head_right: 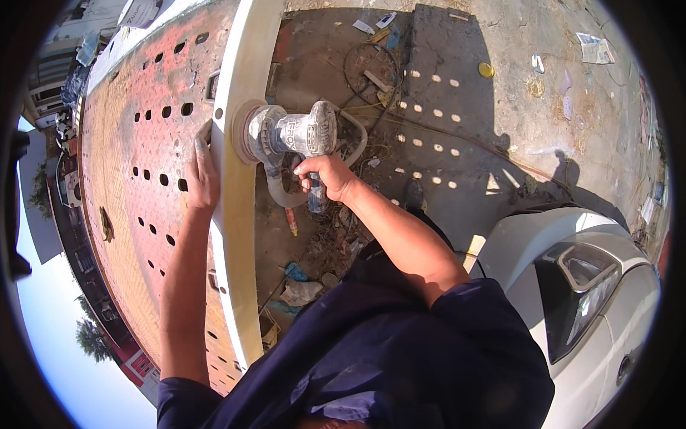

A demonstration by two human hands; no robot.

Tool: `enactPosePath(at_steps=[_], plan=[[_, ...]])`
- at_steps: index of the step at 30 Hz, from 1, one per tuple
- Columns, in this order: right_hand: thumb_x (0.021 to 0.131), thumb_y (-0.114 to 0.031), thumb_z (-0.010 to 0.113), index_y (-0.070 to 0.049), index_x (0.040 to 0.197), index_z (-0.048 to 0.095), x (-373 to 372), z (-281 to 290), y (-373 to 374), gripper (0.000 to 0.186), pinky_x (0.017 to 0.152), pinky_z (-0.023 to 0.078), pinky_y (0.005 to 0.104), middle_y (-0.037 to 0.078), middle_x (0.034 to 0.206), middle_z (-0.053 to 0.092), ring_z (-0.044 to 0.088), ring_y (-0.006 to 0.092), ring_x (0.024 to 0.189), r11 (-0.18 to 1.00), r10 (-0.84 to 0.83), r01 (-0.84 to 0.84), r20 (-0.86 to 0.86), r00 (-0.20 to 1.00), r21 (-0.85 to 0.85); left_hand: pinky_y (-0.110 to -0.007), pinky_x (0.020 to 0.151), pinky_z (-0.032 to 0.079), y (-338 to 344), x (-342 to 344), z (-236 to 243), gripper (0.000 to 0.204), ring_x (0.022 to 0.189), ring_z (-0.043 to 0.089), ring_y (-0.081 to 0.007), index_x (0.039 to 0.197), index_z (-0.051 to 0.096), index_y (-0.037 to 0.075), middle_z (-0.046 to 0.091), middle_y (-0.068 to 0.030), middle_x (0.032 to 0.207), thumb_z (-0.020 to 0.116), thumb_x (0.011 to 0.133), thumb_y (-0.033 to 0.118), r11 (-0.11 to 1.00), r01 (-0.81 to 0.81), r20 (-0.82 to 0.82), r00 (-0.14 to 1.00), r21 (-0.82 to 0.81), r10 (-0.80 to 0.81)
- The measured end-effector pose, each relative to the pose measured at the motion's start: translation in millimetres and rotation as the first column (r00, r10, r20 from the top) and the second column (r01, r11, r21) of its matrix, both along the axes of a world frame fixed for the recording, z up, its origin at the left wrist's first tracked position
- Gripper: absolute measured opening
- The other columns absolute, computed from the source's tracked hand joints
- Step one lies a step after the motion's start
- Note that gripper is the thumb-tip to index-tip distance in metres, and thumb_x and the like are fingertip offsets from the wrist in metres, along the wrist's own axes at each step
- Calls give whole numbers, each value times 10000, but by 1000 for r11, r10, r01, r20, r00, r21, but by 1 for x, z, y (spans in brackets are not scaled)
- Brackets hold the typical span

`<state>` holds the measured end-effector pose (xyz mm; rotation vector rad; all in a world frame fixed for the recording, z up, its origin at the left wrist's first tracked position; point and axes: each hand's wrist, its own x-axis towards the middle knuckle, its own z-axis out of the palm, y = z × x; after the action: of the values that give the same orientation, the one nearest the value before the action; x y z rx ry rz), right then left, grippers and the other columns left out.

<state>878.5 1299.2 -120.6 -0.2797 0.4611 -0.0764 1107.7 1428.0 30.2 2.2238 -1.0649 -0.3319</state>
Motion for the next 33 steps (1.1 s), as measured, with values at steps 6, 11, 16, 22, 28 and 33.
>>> enactPosePath(at_steps=[6,11,16,22,28,33], plan=[[824,-39,711,27,1039,705,-26,11,40,226,589,523,387,114,804,675,622,211,609,991,33,-33,1,999,-130,-493,799,514,1,1,-3,555,802,646,-390,1458,616,-35,693,-292,912,364,1203,389,999,-16,70,997,46,12],[824,-47,722,29,1038,713,-27,13,31,226,586,527,373,111,821,689,631,206,615,987,57,-54,12,998,-154,-483,928,527,8,10,-14,525,992,682,-469,1459,624,-27,718,-326,1111,365,1198,348,1000,-24,66,998,-13,25],[831,-51,752,45,977,714,-7,11,3,179,595,501,350,90,786,674,601,173,603,999,29,-29,-2,1000,-20,-456,1105,491,-3,-2,1,520,1270,659,-485,1471,618,-23,693,-329,1341,355,1196,332,999,-19,46,999,30,18],[821,-78,755,24,1016,698,-25,17,39,227,595,513,364,87,767,656,610,196,604,995,44,-44,-3,999,-84,-449,1139,482,-1,-2,1,519,1312,659,-459,1480,607,-34,696,-309,1368,347,1200,317,999,-11,28,1000,37,10],[840,-45,746,55,1059,714,-13,22,17,243,583,511,319,123,871,715,635,173,646,995,-27,29,22,999,-95,-447,1143,477,-1,-2,3,513,1312,660,-442,1473,607,-44,695,-302,1374,350,1197,304,998,-20,8,1000,64,19],[830,-39,746,19,1050,722,-12,23,19,229,587,515,320,105,861,707,629,180,644,991,-40,39,-6,999,-128,-450,1130,485,0,4,-1,497,1278,672,-446,1463,614,-44,700,-304,1353,355,1195,285,999,27,76,997,46,-30]])
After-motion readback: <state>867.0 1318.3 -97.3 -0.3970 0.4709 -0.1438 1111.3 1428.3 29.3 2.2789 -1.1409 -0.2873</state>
